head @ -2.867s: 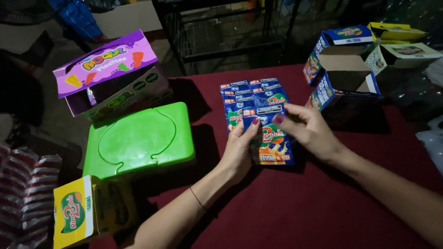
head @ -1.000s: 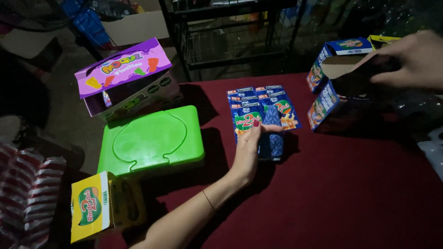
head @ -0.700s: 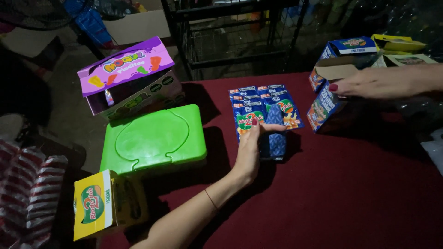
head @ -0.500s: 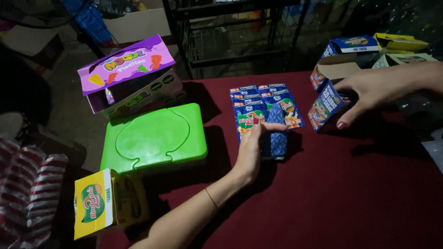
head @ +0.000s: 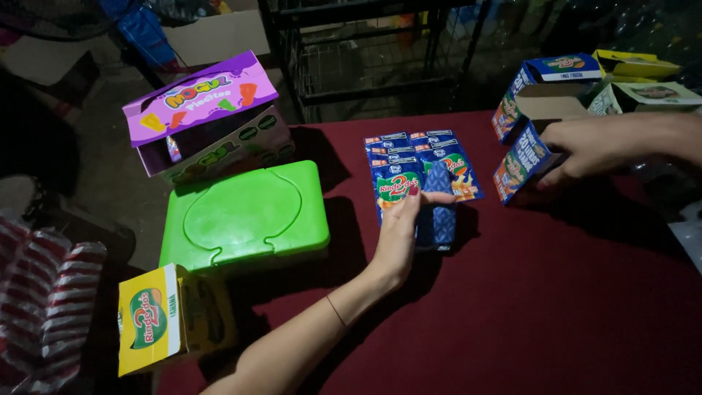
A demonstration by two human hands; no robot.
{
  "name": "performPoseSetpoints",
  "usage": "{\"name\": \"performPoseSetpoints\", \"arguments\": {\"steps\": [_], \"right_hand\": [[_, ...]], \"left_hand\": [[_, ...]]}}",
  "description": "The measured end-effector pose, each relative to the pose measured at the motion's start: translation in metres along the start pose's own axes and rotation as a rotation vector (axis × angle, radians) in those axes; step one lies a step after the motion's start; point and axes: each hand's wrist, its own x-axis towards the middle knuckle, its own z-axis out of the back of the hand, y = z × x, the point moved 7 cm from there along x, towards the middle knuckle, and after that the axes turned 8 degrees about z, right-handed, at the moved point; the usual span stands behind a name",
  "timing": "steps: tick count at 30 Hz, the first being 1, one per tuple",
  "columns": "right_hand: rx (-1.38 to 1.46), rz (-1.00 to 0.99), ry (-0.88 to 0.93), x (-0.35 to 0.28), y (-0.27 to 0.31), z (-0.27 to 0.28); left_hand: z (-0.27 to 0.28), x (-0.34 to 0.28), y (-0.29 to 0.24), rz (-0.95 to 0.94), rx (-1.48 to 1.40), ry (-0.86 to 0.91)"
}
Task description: The person is sorting and packing small snack packets into various cardboard boxes on a table.
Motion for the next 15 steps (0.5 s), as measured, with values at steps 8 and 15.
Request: {"name": "performPoseSetpoints", "arguments": {"steps": [8, 15], "right_hand": [[-0.260, -0.109, -0.584, -0.106, 0.054, 0.041], [0.596, 0.698, -1.134, -0.097, 0.153, 0.003]], "left_hand": [[0.009, -0.003, -0.010, -0.171, 0.001, -0.159], [0.007, -0.006, -0.015, -0.300, -0.021, -0.179]]}}
